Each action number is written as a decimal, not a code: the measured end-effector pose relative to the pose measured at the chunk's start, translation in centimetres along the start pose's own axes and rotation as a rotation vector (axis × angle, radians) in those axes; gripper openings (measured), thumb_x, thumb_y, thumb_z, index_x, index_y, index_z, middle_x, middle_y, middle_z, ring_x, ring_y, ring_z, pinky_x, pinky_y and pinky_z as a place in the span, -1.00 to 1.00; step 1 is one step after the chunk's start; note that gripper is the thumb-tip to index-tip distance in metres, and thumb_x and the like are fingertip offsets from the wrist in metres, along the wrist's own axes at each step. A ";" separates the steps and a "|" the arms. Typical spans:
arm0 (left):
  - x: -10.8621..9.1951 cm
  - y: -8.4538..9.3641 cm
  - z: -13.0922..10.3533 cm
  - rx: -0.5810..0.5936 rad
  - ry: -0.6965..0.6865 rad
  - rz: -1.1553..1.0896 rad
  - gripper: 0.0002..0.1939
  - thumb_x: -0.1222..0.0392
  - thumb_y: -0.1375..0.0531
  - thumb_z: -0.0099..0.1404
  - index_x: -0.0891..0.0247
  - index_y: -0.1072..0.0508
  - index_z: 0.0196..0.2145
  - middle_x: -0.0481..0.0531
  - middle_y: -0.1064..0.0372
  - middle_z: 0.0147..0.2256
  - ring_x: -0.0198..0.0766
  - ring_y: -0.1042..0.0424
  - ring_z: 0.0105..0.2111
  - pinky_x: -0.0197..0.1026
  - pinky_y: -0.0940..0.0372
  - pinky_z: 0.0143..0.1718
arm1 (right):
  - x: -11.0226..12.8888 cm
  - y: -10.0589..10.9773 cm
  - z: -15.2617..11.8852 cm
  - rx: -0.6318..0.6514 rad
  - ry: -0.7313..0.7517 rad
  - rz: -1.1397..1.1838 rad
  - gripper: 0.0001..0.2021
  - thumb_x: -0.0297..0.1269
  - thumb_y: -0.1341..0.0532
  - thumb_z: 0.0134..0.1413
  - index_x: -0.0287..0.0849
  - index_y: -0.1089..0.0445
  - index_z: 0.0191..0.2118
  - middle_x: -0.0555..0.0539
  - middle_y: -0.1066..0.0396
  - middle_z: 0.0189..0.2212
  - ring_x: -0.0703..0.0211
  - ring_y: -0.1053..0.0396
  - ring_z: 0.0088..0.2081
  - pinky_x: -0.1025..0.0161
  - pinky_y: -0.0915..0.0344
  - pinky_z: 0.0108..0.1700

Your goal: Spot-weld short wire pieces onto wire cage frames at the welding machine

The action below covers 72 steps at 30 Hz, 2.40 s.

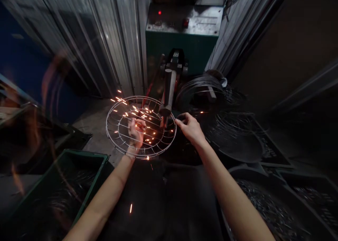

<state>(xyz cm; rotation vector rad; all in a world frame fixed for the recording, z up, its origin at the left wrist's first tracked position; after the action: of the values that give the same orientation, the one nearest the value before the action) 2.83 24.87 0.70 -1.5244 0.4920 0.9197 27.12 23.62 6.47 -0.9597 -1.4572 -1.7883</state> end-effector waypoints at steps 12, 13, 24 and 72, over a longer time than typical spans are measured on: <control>-1.0 0.2 -0.9 0.034 -0.187 0.102 -0.64 -0.10 0.00 0.33 0.24 -0.29 -0.43 -0.06 -0.35 -0.52 -0.43 -0.25 -0.64 -0.37 -0.16 -0.60 | 1.4 -0.7 0.2 0.070 0.004 0.058 -0.65 -0.07 -0.27 -0.20 -0.12 -0.31 -0.25 0.12 -0.25 -0.60 0.29 -0.15 -0.57 0.31 -0.09 -0.53; -1.1 0.2 -0.8 0.027 -0.196 0.113 -0.63 -0.10 0.00 0.33 0.24 -0.30 -0.44 -0.06 -0.35 -0.52 -0.43 -0.25 -0.64 -0.37 -0.16 -0.60 | 1.3 -0.8 0.3 0.071 -0.005 0.060 -0.65 -0.08 -0.26 -0.20 -0.12 -0.31 -0.25 0.12 -0.25 -0.60 0.29 -0.15 -0.58 0.31 -0.09 -0.53; -0.8 -0.1 0.3 0.007 -0.187 0.114 -0.63 -0.10 -0.01 0.33 0.25 -0.30 -0.42 -0.06 -0.37 -0.51 -0.43 -0.27 -0.63 -0.37 -0.19 -0.58 | 0.9 -0.7 2.2 0.004 0.027 0.005 -0.65 -0.13 -0.26 -0.16 -0.12 -0.33 -0.20 0.10 -0.32 -0.56 0.23 -0.27 -0.52 0.26 -0.18 -0.44; -0.1 0.4 -1.8 0.014 -0.198 0.040 -0.62 -0.13 -0.04 0.30 0.26 -0.32 -0.40 -0.08 -0.24 -0.61 -0.39 -0.27 -0.62 -0.36 -0.21 -0.61 | -0.3 -0.6 -4.5 -0.080 -0.091 0.369 -0.58 0.08 -0.33 -0.18 -0.20 -0.42 -0.34 -0.01 -0.35 -0.49 0.33 -0.15 -0.55 0.35 -0.07 -0.58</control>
<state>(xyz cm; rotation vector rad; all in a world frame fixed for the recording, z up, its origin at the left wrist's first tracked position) 2.90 23.08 0.44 -1.3979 0.3863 1.0833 26.09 19.32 5.38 -1.2738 -1.1747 -1.5563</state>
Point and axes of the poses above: each hand's wrist, its own z-axis towards the middle knuckle, its own y-axis out of the back of the hand, x = y × z, the point moved 8 cm from there along z, towards the middle knuckle
